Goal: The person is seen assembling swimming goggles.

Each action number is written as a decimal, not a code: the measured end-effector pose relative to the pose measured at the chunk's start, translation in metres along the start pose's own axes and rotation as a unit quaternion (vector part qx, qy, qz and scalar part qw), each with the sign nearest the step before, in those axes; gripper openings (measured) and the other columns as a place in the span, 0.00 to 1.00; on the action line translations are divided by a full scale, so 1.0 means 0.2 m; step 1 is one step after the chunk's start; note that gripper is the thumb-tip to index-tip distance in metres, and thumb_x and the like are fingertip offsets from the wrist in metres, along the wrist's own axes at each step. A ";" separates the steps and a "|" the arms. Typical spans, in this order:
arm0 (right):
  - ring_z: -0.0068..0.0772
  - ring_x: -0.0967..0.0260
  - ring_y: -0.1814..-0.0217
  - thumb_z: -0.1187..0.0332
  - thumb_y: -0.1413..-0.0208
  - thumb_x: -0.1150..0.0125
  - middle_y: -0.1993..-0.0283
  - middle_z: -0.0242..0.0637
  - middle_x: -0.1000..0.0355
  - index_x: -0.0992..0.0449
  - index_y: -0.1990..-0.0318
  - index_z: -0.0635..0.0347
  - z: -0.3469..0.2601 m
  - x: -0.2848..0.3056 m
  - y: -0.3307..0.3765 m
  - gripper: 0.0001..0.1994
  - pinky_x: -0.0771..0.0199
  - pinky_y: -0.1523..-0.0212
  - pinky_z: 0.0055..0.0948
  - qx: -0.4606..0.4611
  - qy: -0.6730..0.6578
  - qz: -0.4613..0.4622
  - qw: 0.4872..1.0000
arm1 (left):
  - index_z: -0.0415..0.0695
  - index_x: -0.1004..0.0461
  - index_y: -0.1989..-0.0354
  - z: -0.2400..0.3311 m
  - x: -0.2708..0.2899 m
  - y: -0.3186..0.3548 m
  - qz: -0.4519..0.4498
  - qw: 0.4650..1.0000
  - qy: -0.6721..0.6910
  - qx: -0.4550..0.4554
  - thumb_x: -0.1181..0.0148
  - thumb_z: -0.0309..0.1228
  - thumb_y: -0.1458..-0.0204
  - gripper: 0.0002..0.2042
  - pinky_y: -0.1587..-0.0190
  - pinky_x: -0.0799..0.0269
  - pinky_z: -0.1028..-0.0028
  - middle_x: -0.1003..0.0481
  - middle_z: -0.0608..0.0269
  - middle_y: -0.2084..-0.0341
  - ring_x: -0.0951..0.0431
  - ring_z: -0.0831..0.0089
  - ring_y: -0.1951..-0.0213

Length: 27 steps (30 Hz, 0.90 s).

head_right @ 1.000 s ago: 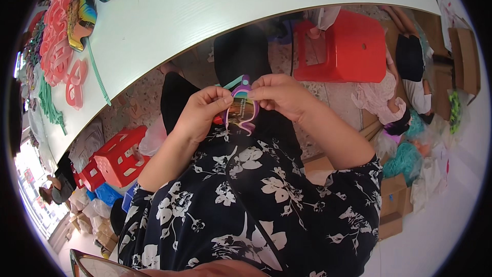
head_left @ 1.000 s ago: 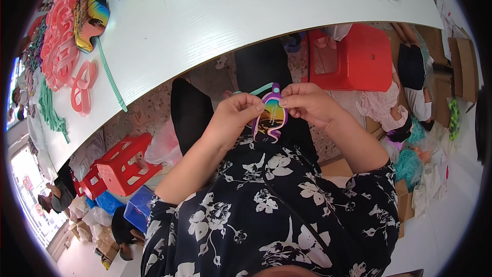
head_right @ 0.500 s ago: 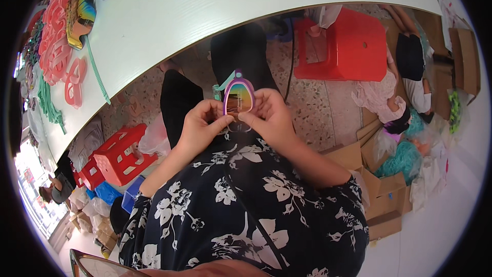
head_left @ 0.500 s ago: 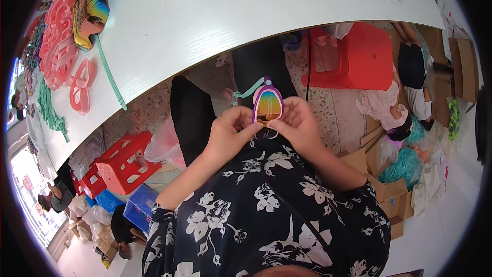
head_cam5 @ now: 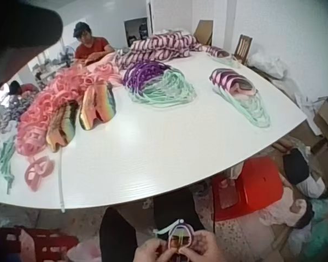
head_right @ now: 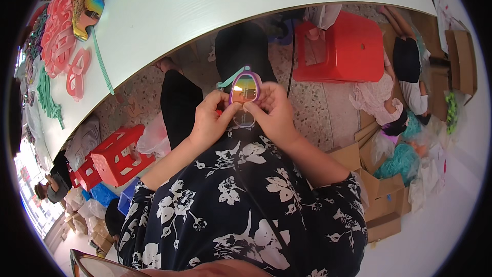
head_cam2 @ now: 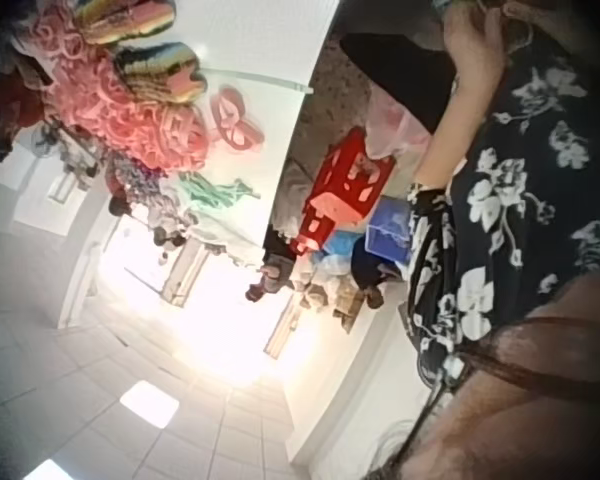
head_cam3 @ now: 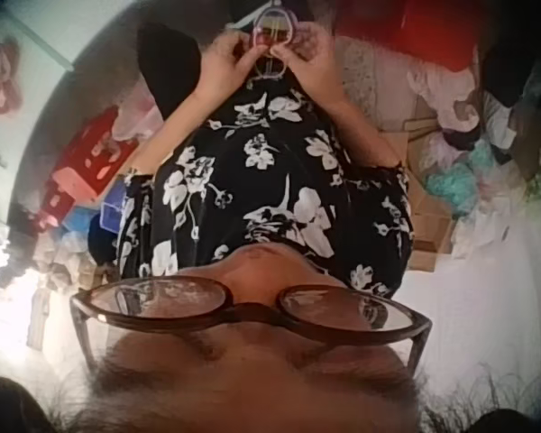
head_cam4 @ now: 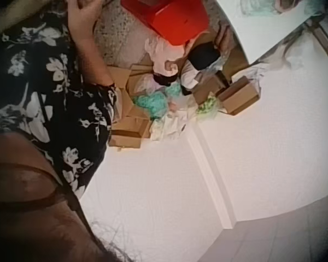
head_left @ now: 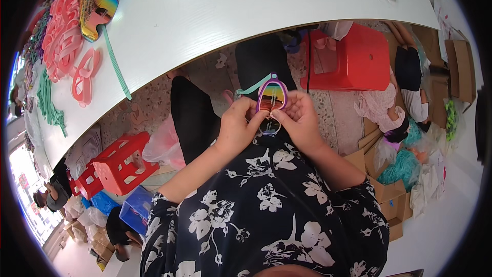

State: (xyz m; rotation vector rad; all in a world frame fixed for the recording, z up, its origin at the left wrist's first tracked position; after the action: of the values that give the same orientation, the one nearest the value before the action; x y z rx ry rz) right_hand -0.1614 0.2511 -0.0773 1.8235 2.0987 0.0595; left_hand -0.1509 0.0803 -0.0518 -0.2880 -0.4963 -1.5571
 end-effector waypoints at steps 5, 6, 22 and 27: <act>0.30 0.25 0.68 0.73 0.51 0.30 0.66 0.36 0.27 0.28 0.49 0.56 -0.21 0.09 -0.20 0.20 0.21 0.63 0.28 0.013 0.347 -0.193 0.918 | 0.37 0.24 0.65 -0.01 -0.01 -0.04 -0.022 0.998 0.053 0.001 0.30 0.29 0.50 0.11 0.69 0.29 0.72 0.27 0.60 0.77 0.25 0.71 0.74; 0.31 0.25 0.66 0.72 0.53 0.29 0.65 0.35 0.27 0.27 0.50 0.56 -0.27 0.06 -0.25 0.21 0.21 0.62 0.29 0.086 0.432 -0.242 0.864 | 0.37 0.24 0.65 -0.02 -0.01 -0.05 -0.027 0.998 0.052 0.003 0.29 0.29 0.51 0.11 0.69 0.29 0.72 0.27 0.60 0.77 0.25 0.71 0.73; 0.41 0.27 0.58 0.62 0.67 0.20 0.59 0.38 0.27 0.22 0.50 0.60 -0.48 -0.07 -0.23 0.31 0.25 0.58 0.34 0.229 0.424 -0.116 0.869 | 0.38 0.30 0.53 -0.07 0.31 0.00 0.238 0.945 0.213 0.066 0.38 0.28 0.41 0.12 0.72 0.34 0.82 0.27 0.64 0.70 0.30 0.82 0.73; 0.38 0.29 0.62 0.61 0.64 0.18 0.60 0.42 0.30 0.29 0.42 0.65 -0.29 -0.15 0.02 0.39 0.26 0.62 0.32 0.312 0.456 0.002 0.834 | 0.35 0.28 0.54 -0.07 0.16 0.05 0.169 0.960 0.202 0.094 0.48 0.33 0.35 0.12 0.64 0.29 0.76 0.25 0.60 0.66 0.26 0.79 0.67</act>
State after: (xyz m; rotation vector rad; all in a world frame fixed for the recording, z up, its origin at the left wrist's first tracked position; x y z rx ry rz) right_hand -0.1714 0.2347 -0.0158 2.5091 3.0221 0.3458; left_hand -0.1403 0.0454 -0.0483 0.0913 -0.2536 -1.1815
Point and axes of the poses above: each hand's wrist, its own y-axis away from the middle knuckle, its own x-axis out of the back of the hand, z = x × y, the point moved 6 cm from there along -y, towards the middle knuckle
